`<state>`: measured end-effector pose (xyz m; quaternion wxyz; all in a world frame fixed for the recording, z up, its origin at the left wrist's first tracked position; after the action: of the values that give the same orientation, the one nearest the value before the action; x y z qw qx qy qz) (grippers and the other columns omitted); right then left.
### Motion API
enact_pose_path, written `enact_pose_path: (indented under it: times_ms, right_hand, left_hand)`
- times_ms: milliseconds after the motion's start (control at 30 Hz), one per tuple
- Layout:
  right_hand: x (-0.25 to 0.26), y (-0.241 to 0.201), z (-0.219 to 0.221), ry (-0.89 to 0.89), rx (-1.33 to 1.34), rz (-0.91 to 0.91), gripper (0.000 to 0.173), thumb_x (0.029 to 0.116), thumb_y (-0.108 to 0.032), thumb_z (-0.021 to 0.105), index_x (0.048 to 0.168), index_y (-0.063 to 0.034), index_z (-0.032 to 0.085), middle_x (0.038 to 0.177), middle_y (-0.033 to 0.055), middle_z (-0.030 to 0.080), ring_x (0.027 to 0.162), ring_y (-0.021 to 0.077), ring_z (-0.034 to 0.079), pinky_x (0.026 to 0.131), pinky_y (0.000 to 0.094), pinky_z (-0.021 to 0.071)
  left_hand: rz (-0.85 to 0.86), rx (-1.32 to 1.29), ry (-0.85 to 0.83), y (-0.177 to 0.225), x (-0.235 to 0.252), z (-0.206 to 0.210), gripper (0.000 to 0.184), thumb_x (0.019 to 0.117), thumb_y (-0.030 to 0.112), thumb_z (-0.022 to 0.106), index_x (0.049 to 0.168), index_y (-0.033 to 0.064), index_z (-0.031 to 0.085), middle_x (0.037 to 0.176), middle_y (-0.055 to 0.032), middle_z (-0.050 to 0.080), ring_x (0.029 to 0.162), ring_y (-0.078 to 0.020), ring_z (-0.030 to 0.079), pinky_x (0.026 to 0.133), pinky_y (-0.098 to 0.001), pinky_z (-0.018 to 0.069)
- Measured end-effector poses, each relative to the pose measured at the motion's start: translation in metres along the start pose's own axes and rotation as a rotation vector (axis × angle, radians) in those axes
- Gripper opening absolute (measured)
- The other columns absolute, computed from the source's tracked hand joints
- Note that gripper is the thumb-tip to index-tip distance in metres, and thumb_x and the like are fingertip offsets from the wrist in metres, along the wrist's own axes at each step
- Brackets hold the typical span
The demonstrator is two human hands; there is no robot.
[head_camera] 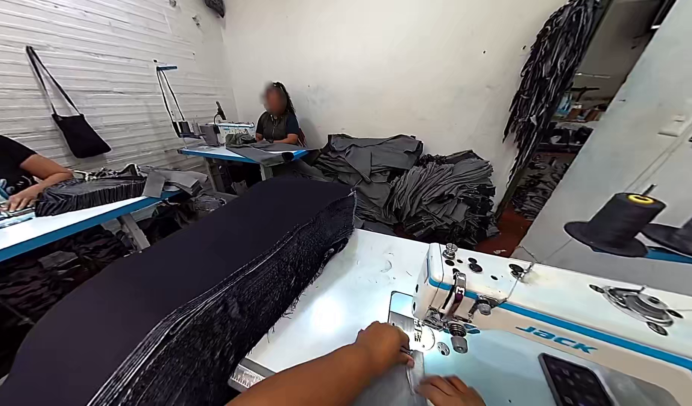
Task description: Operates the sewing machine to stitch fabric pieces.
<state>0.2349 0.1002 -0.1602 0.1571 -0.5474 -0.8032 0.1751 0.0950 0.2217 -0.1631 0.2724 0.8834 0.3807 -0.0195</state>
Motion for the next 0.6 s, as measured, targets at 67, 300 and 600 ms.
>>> enact_pose_path:
  times_ms: [67, 300, 600]
  right_hand:
    - [0.005, 0.011, 0.009, 0.032, -0.018, -0.007, 0.051, 0.0905, -0.041, 0.074, 0.129, -0.0070, 0.072, 0.139, 0.0151, 0.065, 0.135, 0.0492, 0.051, 0.107, 0.0746, 0.0334]
    - [0.021, 0.034, 0.020, -0.127, 0.002, 0.194, 0.083, 0.0863, -0.069, 0.065, 0.153, -0.0222, 0.051, 0.164, -0.0042, 0.039, 0.158, 0.0338, 0.017, 0.120, 0.0708, 0.0004]
    - [0.041, 0.033, 0.016, -0.116, -0.023, 0.257, 0.085, 0.0858, -0.074, 0.061, 0.153, -0.0233, 0.051, 0.163, -0.0053, 0.040, 0.158, 0.0342, 0.018, 0.119, 0.0725, -0.0002]
  left_hand:
    - [-0.127, -0.022, 0.024, 0.007, -0.002, -0.002, 0.039, 0.1049, 0.030, 0.059, 0.123, -0.0025, 0.068, 0.132, -0.0239, 0.065, 0.130, -0.0410, 0.057, 0.112, -0.0644, 0.0357]
    - [-0.116, -0.032, 0.183, -0.007, 0.013, 0.005, 0.040, 0.1084, 0.033, 0.049, 0.125, 0.0023, 0.069, 0.128, -0.0162, 0.068, 0.127, -0.0313, 0.059, 0.113, -0.0493, 0.0380]
    - [-0.092, 0.012, 0.172, -0.018, 0.033, -0.008, 0.040, 0.1078, 0.034, 0.051, 0.125, 0.0033, 0.070, 0.125, -0.0153, 0.069, 0.123, -0.0300, 0.060, 0.111, -0.0477, 0.0385]
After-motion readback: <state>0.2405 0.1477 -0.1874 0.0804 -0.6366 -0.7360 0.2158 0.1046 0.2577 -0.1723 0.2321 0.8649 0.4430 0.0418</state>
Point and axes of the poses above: each hand's wrist, its own x-axis towards the middle knuckle, its own z-axis out of the palm, y = z × x, the point moved 3 cm from there along x, towards the middle knuckle
